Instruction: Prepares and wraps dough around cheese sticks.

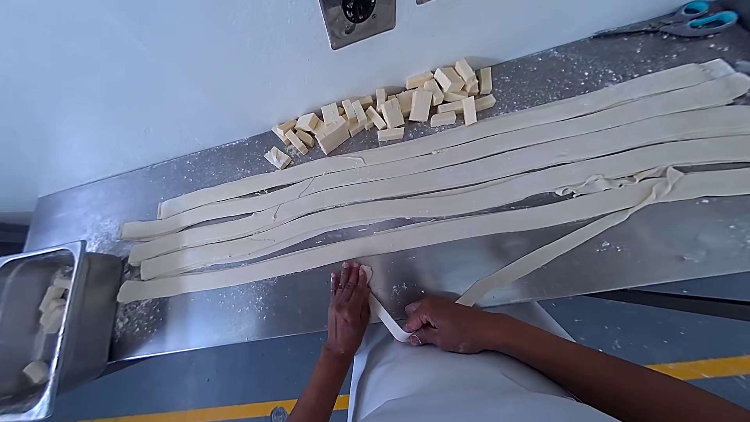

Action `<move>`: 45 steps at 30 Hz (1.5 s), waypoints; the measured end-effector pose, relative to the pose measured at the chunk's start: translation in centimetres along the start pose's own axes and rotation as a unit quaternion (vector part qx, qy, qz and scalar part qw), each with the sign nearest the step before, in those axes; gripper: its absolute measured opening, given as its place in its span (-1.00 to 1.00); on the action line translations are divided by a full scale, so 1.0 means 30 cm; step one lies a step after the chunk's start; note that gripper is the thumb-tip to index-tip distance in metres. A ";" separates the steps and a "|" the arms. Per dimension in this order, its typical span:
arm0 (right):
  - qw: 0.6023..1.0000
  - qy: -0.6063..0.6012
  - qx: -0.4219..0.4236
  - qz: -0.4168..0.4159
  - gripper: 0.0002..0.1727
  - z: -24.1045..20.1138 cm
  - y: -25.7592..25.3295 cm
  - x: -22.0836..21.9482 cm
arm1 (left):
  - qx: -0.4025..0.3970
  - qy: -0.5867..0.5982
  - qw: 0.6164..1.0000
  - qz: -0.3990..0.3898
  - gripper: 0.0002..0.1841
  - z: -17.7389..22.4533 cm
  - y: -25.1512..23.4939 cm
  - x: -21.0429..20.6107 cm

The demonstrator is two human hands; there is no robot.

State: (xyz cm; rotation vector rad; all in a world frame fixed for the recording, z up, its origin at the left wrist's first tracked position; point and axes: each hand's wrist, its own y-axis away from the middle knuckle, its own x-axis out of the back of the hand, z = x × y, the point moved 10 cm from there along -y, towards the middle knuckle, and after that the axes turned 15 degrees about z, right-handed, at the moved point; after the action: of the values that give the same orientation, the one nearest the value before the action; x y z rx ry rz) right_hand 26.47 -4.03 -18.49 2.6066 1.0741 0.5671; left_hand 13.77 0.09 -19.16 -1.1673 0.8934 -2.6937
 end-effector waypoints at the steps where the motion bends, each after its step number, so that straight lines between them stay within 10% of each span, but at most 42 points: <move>1: 1.000 -0.001 -0.006 -0.011 -0.70 0.006 -0.002 -0.007 | -0.005 0.017 1.000 -0.021 -0.66 0.023 0.011 -0.004; 14: 0.994 -0.035 -0.098 0.029 -0.57 0.099 -0.067 -0.028 | 0.038 0.012 0.999 0.036 -0.75 0.007 -0.035 -0.017; 23: 0.973 -0.144 -0.176 0.048 -0.65 0.153 -0.079 -0.035 | 0.081 0.023 0.996 -0.024 -0.45 -0.001 0.005 -0.043; 33: 0.949 -0.200 -0.227 0.085 -0.69 0.171 -0.091 -0.021 | 0.038 0.038 0.998 -0.034 -0.68 0.049 -0.010 -0.047; 42: 0.942 -0.221 -0.231 0.103 -0.69 0.179 -0.084 -0.009 | 0.132 0.029 0.990 -0.029 -0.63 0.044 -0.027 -0.052; 45: 0.938 -0.230 -0.228 0.124 -0.68 0.166 -0.081 0.020 | 0.403 0.220 0.888 -0.020 -0.68 -0.043 -0.031 -0.045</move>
State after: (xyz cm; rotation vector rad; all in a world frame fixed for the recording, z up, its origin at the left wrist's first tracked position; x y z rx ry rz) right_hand 27.59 -2.40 -23.69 2.2964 0.4094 0.1970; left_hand 13.99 1.87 -20.21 -0.4002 -0.2805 -2.8926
